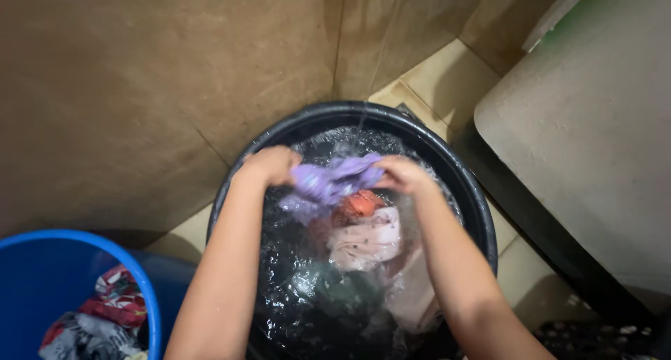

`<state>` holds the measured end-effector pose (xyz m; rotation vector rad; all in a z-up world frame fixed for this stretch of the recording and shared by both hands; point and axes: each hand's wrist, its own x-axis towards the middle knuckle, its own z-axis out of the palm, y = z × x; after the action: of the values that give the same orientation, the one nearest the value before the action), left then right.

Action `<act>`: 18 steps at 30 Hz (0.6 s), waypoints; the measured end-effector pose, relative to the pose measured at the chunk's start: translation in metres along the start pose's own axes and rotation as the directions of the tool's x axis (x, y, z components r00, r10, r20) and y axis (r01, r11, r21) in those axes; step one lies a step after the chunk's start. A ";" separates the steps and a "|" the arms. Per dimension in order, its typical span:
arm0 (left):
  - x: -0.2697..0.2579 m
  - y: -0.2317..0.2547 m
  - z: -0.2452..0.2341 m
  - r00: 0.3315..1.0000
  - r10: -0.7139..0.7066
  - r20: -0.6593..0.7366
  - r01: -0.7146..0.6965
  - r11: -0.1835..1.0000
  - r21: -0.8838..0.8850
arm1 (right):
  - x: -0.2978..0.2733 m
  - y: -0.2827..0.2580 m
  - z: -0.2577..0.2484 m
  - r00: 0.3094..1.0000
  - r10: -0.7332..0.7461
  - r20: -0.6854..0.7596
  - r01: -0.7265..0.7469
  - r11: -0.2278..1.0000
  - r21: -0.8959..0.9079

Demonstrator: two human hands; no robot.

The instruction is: The person hand washes various pieces of clothing in a black basin filled with water from a wall tap. They scrub, rinse, and wring out each item, then transfer the washed clothes into a blue bucket.

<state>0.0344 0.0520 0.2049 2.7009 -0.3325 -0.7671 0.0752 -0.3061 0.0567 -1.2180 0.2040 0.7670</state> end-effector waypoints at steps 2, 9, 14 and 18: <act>0.003 -0.006 0.028 0.947 -0.242 0.210 0.180 0.944 0.276 | 0.012 0.046 0.018 0.998 0.057 -0.038 -0.066 0.945 -0.321; 0.047 -0.002 0.126 0.993 0.011 0.120 0.005 0.991 -0.136 | 0.053 0.177 0.092 0.989 0.080 0.125 0.094 0.314 -0.945; 0.055 -0.020 0.157 0.889 -0.061 0.453 0.213 0.932 -0.293 | 0.017 0.084 0.130 0.923 0.084 0.376 0.281 0.521 -0.806; 0.054 -0.021 0.092 0.813 -0.317 0.489 0.363 0.932 0.002 | -0.074 -0.075 0.166 0.933 0.009 0.361 0.323 0.425 -0.846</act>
<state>0.0322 0.0333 0.0977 2.4737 0.0928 -1.5313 0.0262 -0.1985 0.2135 -2.0739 -0.7118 0.9136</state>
